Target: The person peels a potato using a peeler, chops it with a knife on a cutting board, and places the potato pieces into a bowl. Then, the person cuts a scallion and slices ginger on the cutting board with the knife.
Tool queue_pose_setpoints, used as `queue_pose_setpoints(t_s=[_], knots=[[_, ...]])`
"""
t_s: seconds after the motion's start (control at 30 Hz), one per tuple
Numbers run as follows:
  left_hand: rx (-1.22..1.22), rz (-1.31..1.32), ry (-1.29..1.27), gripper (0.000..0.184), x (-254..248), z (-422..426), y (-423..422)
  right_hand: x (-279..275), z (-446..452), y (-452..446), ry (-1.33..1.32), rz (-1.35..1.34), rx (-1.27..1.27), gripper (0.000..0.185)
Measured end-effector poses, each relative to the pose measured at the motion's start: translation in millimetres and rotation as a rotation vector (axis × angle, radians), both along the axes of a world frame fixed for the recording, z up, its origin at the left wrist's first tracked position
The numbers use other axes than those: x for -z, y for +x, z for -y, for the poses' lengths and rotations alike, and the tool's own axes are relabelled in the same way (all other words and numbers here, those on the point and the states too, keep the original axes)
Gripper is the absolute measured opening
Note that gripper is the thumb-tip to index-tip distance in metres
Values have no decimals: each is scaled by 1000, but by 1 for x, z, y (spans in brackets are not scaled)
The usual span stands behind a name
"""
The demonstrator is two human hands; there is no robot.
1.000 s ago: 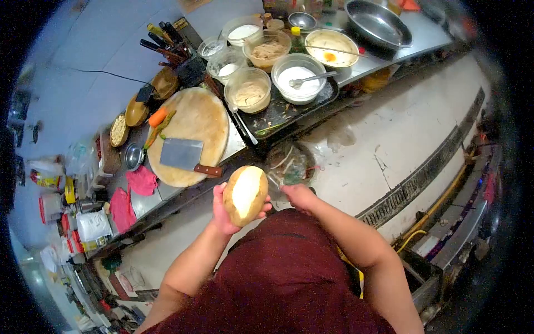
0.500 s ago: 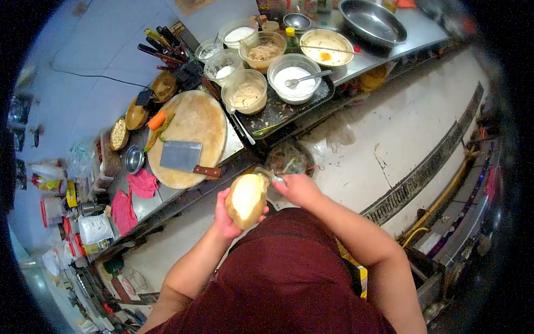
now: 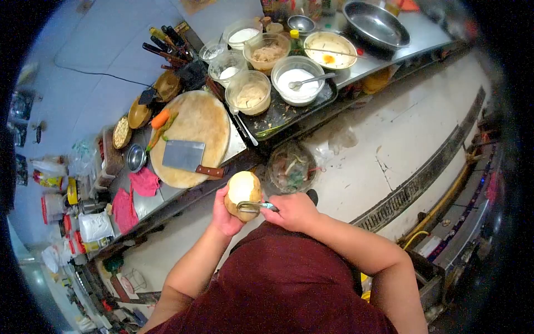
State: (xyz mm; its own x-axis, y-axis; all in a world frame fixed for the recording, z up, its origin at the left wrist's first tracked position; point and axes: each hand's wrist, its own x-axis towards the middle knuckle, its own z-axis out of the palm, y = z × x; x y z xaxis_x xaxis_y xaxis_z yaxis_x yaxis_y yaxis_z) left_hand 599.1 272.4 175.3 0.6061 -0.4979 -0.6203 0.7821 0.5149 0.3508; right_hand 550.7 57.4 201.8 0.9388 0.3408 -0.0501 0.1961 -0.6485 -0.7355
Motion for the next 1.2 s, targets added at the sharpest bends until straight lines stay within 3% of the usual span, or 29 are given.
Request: queue_pose_setpoints(t_s=[0.27,0.37,0.47,0.6,0.67,0.8,0.87,0.93,1.0,1.2], knots=[[4,-30,59,70,-16,-7,7,14,-15,8,54,84,73,39],[-10,-80,107,72,-15,-14,5,29,-12,18,16,-11,134,43],[94,-48,-7,75,-13,-15,-2,37,4,29,-31,-171,134,48],[167,-105,-90,80,-8,-9,-6,93,13,40,-12,-85,202,54],[205,-64,-225,80,-10,-5,-5,120,26,43,-65,-1097,-4,60],[112,-104,-353,76,2,-20,3,141,24,9,180,-1248,209,59],[108,-89,-305,73,4,-22,4,109,14,0,344,-584,438,59],[155,11,-176,69,4,-23,5,54,7,3,298,-533,456,53],[90,-1,-109,67,9,-16,1,15,1,-1,136,-13,72,45],[0,-136,58,65,5,-5,-4,5,-3,6,14,65,26,43]])
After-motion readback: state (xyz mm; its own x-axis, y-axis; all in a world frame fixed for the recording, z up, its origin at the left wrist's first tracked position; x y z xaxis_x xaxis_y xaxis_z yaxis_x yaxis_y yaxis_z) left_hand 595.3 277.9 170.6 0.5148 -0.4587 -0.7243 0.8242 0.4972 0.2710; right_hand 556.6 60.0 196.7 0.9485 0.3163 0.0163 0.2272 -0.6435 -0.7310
